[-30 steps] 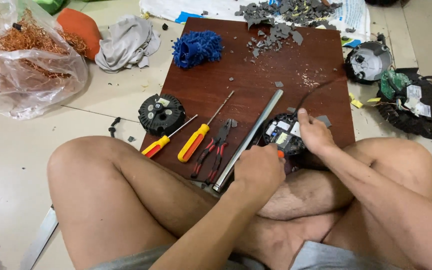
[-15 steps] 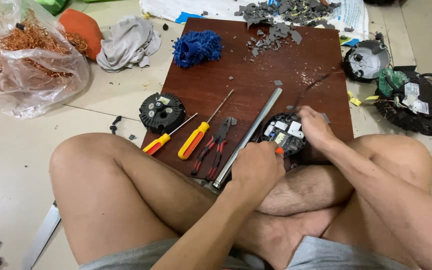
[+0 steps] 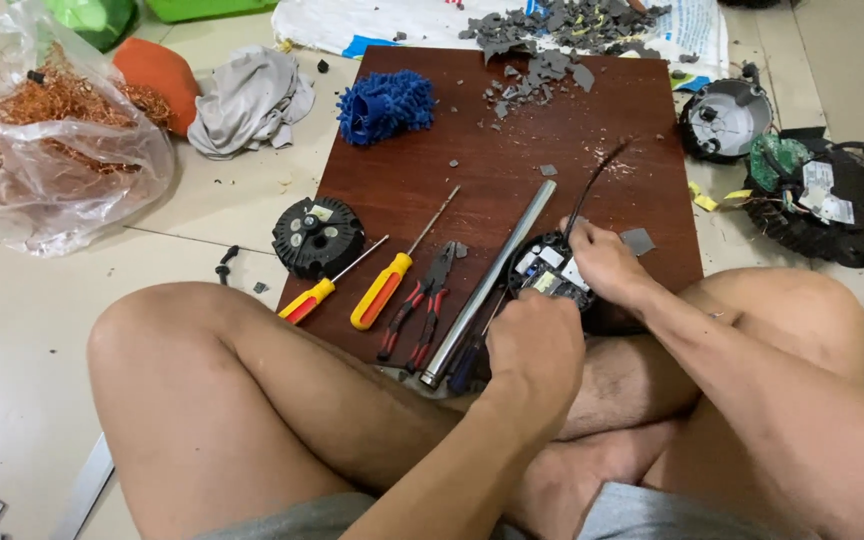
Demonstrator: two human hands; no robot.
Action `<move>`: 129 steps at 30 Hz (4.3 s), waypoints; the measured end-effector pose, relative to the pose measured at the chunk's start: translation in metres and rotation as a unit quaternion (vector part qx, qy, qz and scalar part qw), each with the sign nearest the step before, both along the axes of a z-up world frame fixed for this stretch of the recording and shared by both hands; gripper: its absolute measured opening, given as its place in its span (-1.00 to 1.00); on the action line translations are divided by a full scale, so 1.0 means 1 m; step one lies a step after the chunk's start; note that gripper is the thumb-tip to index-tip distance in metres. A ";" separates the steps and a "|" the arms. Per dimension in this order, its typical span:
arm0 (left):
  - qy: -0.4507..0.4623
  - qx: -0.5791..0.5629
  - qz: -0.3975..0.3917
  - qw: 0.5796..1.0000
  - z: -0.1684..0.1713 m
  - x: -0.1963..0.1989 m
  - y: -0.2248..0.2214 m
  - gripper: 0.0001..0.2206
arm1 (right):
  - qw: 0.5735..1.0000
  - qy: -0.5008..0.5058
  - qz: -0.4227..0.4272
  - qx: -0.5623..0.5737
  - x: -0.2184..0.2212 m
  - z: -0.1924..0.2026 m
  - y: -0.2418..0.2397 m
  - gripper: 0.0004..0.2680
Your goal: Disassembling an electronic motor or component using various hand tools like screwdrivers and pliers while sitting on the floor.
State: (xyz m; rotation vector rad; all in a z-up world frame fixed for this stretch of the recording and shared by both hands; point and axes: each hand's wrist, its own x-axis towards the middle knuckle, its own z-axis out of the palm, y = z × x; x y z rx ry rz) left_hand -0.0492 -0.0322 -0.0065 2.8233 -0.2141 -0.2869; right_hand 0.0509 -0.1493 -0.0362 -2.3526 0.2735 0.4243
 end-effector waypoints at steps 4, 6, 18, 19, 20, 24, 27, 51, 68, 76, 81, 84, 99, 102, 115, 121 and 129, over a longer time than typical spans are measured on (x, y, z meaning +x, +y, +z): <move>-0.022 -0.012 -0.002 1.000 -0.012 0.007 -0.001 -0.83 | 1.000 0.004 0.012 -0.015 0.003 0.005 0.006 -0.46; -0.043 0.013 -0.038 0.998 -0.014 0.006 -0.001 -0.85 | 0.999 0.005 -0.001 -0.032 0.015 -0.013 -0.004 -0.48; -0.060 0.006 -0.032 0.998 -0.053 0.040 -0.049 -0.83 | 0.998 -0.006 -0.070 -0.003 0.042 -0.083 -0.054 -0.43; -0.060 0.007 -0.029 0.998 -0.052 0.043 -0.029 -0.83 | 0.998 -0.005 -0.068 -0.002 0.040 -0.081 -0.054 -0.43; -0.011 -0.028 -0.017 0.999 -0.052 0.044 -0.008 -0.79 | 0.997 -0.006 -0.074 -0.006 0.037 -0.081 -0.052 -0.44; 0.128 -0.182 0.097 0.970 -0.037 0.033 0.036 -0.65 | 0.996 -0.005 -0.092 -0.009 0.017 -0.055 -0.032 -0.45; 0.199 -0.212 0.163 0.943 -0.051 0.029 0.042 -0.58 | 0.996 0.008 -0.093 0.010 0.006 -0.044 -0.023 -0.45; -0.005 -0.017 -0.037 0.999 -0.048 -0.007 0.023 -0.59 | 0.945 0.125 0.226 -0.201 0.088 -0.089 -0.059 -0.33; -0.022 -0.053 0.262 0.963 -0.063 0.038 0.132 -0.70 | 0.992 0.027 0.003 -0.122 0.044 -0.089 -0.069 -0.37; -0.081 0.081 0.294 0.949 -0.084 0.047 0.142 -0.74 | 0.995 0.025 -0.020 -0.096 0.023 -0.060 -0.054 -0.35; -0.065 0.002 0.003 0.998 -0.103 0.024 0.089 -0.84 | 0.989 0.077 -0.001 -0.127 0.044 -0.085 -0.070 -0.25; -0.032 0.054 0.032 0.998 -0.112 -0.008 0.064 -0.72 | 0.991 0.072 -0.004 -0.114 0.029 -0.063 -0.051 -0.29; 0.114 -0.175 0.124 0.970 0.005 -0.019 0.110 -0.58 | 0.989 -0.053 -0.005 -0.141 -0.010 0.003 -0.021 -0.45; 0.171 -0.126 0.079 0.974 0.032 -0.027 0.102 -0.56 | 0.985 -0.107 0.023 -0.132 -0.008 -0.005 -0.026 -0.51; 0.174 -0.131 0.048 0.975 0.031 -0.027 0.094 -0.68 | 0.983 -0.088 0.053 -0.155 -0.003 -0.013 -0.032 -0.52; 0.179 -0.073 0.023 0.981 0.040 -0.016 0.080 -0.74 | 0.985 -0.073 0.062 -0.143 -0.003 -0.009 -0.031 -0.54; 0.157 -0.093 -0.026 0.983 0.078 0.006 0.051 -0.76 | 0.988 -0.044 0.117 -0.089 0.031 -0.019 -0.024 -0.59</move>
